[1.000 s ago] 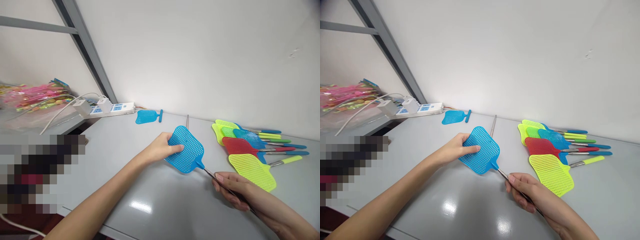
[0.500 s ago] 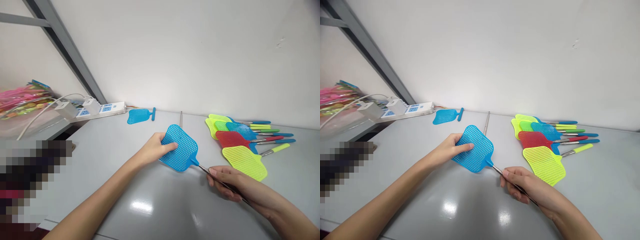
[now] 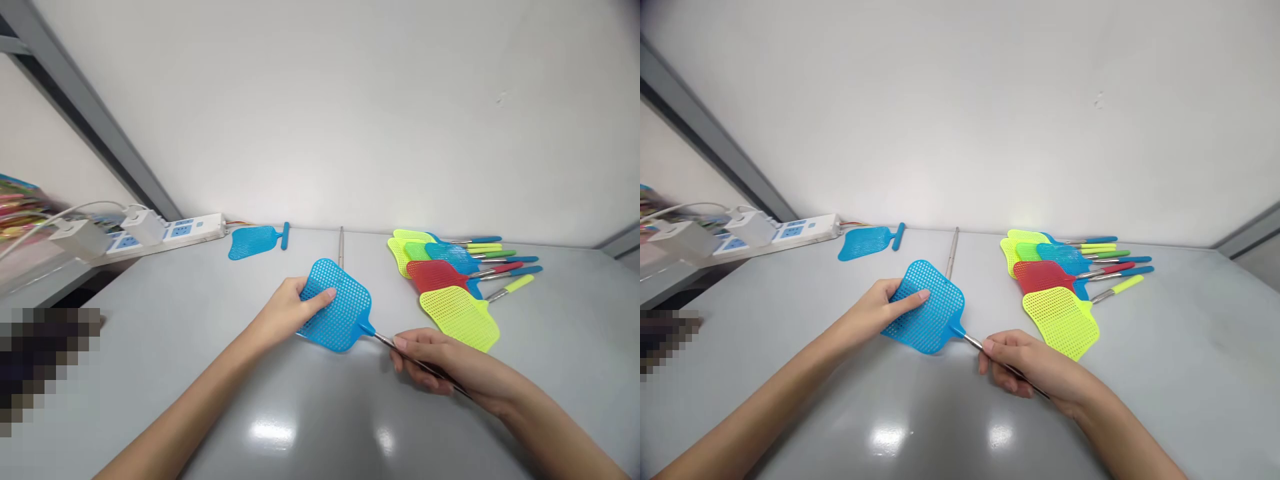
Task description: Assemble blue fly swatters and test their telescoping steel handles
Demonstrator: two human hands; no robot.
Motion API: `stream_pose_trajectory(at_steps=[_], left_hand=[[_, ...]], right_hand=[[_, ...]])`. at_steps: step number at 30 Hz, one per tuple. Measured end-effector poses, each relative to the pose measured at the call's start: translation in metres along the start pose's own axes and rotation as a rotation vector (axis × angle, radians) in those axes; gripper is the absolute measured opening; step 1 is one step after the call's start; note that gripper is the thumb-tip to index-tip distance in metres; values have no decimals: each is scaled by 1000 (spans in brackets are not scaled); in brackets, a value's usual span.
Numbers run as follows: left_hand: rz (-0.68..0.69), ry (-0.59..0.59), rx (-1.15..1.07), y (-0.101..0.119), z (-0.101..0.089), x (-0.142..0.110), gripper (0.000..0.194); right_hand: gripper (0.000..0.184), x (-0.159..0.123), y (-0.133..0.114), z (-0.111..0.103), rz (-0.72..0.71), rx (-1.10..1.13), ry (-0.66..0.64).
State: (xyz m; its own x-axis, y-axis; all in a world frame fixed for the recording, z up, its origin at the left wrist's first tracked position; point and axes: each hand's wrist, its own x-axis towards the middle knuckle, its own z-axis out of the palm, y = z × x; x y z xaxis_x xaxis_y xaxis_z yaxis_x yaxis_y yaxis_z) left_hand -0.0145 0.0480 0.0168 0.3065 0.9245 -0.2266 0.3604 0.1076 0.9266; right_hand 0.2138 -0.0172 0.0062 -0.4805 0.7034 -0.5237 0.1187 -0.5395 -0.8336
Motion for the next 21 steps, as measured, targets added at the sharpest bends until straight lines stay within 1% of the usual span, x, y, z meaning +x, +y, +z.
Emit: stream_pose_trajectory(at_steps=[1, 4, 8, 13, 15, 17, 19, 21], left_hand=[[-6, 16, 37, -1, 0, 1, 36], [-25, -13, 88, -5, -1, 4, 40], [-55, -21, 80, -7, -3, 5, 42], [-61, -28, 32, 1, -8, 2, 40], [-66, -34, -7, 5, -13, 1, 40], [-79, -8, -34, 7, -21, 1, 40], [-103, 30, -52, 9, -30, 2, 41], [-132, 30, -79, 10, -40, 2, 41]], right_hand=[[32, 1, 0, 0, -6, -4, -12], [32, 4, 1, -2, -1, -25, -24], [31, 5, 0, -2, 13, -35, -13], [32, 2, -5, 0, -60, -84, -21], [33, -1, -7, -1, -77, -138, -24], [34, -5, -10, -5, -70, -207, -17], [35, -8, -12, -10, -49, -275, 3], [34, -11, -13, -17, -43, -320, 39]])
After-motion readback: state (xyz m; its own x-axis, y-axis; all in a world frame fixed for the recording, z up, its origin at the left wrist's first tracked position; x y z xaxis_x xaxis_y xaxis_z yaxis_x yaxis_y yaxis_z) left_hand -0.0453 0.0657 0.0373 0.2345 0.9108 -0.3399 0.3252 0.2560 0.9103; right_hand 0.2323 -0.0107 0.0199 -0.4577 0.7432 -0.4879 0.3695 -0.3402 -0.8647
